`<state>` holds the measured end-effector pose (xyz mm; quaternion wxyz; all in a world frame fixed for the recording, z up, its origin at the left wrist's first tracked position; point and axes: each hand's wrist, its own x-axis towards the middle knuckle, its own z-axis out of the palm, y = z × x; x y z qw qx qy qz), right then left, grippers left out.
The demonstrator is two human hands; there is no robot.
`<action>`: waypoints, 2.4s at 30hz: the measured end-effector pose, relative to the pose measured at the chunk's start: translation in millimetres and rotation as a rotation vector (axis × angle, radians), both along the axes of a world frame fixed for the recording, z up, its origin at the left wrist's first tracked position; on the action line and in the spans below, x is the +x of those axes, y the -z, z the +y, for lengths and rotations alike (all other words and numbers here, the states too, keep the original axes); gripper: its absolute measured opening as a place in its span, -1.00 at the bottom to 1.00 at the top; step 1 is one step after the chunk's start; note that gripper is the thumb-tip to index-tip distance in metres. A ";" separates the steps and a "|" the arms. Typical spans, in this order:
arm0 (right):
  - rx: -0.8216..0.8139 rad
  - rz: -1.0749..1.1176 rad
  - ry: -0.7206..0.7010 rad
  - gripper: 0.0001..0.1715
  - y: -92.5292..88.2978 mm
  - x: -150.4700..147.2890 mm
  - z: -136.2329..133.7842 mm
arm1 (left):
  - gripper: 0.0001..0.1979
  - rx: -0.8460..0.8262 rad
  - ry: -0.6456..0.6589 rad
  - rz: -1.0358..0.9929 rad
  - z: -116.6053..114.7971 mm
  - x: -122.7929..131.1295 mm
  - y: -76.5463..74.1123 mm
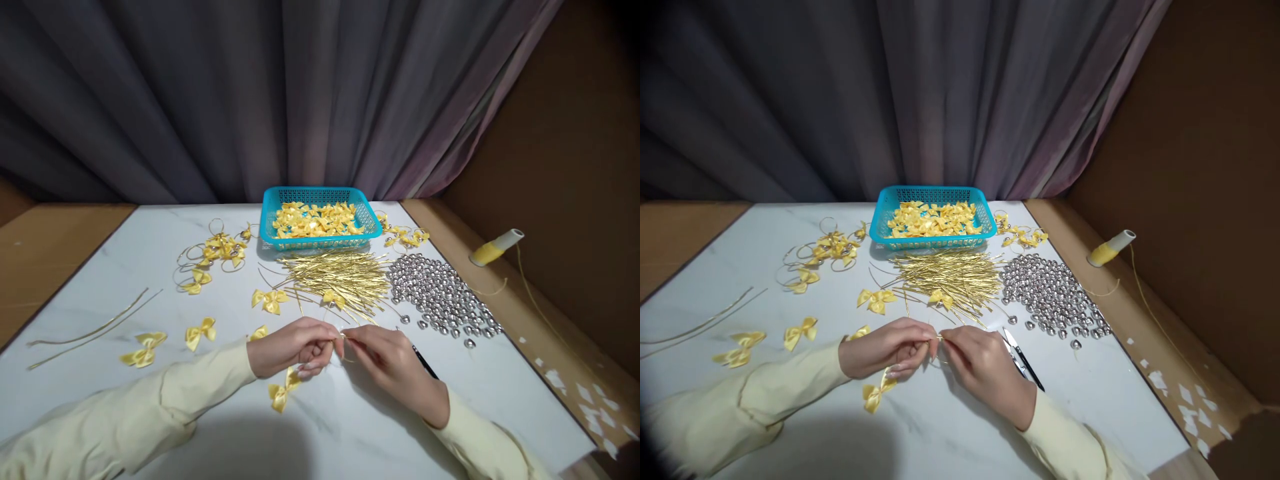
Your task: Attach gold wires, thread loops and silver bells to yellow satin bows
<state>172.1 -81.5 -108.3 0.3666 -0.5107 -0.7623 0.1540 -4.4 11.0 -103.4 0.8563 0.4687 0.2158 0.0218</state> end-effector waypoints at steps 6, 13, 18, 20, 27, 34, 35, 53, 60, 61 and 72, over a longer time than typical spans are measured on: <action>0.075 -0.049 0.013 -0.78 7.4 3.4 -0.9 | -0.77 -0.014 -0.009 0.002 0.6 -0.2 1.6; 0.179 -0.215 -0.019 -0.74 3.4 4.3 -2.1 | -0.76 -0.007 -0.004 -0.004 1.2 0.0 2.0; 0.263 -0.346 -0.049 -0.71 -0.2 4.7 -1.7 | -0.75 -0.014 0.006 0.000 1.9 -0.3 1.6; 0.289 -0.376 -0.068 -0.70 -1.4 4.6 -1.3 | -0.75 -0.014 0.001 0.002 2.1 -0.3 1.8; 0.282 -0.435 -0.126 -0.69 -2.1 5.0 -0.7 | -0.75 -0.022 0.013 0.013 3.0 0.5 2.5; 0.301 -0.483 -0.122 -0.71 -0.5 7.9 -0.3 | -0.75 -0.026 -0.017 0.021 2.6 1.5 0.4; 0.306 -0.484 -0.112 -0.72 -0.2 8.2 0.0 | -0.75 -0.024 -0.015 0.022 2.6 1.7 0.2; 0.260 -0.427 -0.137 -0.67 0.3 6.2 -0.1 | -0.74 -0.015 0.014 0.027 2.4 2.5 0.9; 0.212 -0.398 -0.155 -0.66 -1.6 5.6 0.0 | -0.72 -0.008 0.044 0.029 3.3 3.3 3.5; 0.198 -0.384 -0.155 -0.66 -1.6 6.0 -0.1 | -0.70 -0.007 0.047 0.034 3.1 3.6 3.0; -0.069 0.061 -0.114 -0.76 -5.5 10.0 9.4 | -0.80 1.240 -0.340 0.308 39.0 7.2 -36.4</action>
